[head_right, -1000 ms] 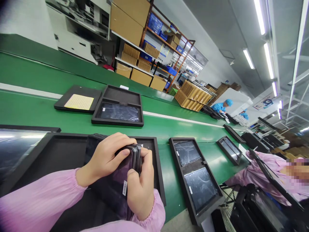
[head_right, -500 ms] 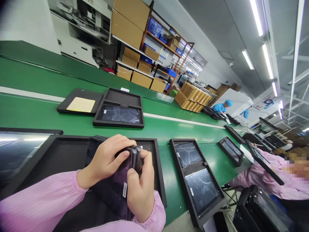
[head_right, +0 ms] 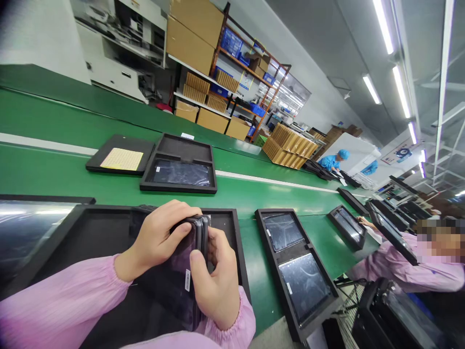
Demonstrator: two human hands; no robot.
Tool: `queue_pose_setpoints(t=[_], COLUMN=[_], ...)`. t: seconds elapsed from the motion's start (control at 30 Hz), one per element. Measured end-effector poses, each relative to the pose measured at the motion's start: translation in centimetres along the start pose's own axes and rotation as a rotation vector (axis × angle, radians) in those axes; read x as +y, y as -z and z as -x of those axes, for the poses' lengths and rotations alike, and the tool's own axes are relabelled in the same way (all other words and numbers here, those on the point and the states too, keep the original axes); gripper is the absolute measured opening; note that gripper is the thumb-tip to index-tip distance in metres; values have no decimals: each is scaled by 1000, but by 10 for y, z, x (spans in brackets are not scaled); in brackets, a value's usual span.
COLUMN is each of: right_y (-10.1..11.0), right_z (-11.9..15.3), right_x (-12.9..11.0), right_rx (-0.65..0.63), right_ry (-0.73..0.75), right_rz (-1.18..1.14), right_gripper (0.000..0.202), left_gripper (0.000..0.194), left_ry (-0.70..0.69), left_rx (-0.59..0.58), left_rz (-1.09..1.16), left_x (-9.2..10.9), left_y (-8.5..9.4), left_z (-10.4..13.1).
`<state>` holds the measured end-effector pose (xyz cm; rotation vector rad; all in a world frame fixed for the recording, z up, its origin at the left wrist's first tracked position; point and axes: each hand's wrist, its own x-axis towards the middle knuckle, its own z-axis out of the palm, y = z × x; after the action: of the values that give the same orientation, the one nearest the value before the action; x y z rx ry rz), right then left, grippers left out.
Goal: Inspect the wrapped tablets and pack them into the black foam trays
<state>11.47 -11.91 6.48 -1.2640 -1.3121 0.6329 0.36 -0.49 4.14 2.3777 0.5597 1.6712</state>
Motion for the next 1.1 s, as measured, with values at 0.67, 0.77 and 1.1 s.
queue_pose_setpoints(t=[0.67,0.77,1.1], right_y=[-1,-3,-8], right_z=[-5,-5,-3], right_x=[0,-1,-8], right_rx=[130,171,224], right_ry=[6,-16,-3], right_rz=[-151,-90,-22], right_gripper=[34,33,25], left_gripper=[45,44,42], left_ry=[14,28,27], left_rx=[-26,-25,-15], left_rz=[79,91,94], left_x=[-2,-3,-2], left_y=[-4,-7,-8], left_z=[2,4,7])
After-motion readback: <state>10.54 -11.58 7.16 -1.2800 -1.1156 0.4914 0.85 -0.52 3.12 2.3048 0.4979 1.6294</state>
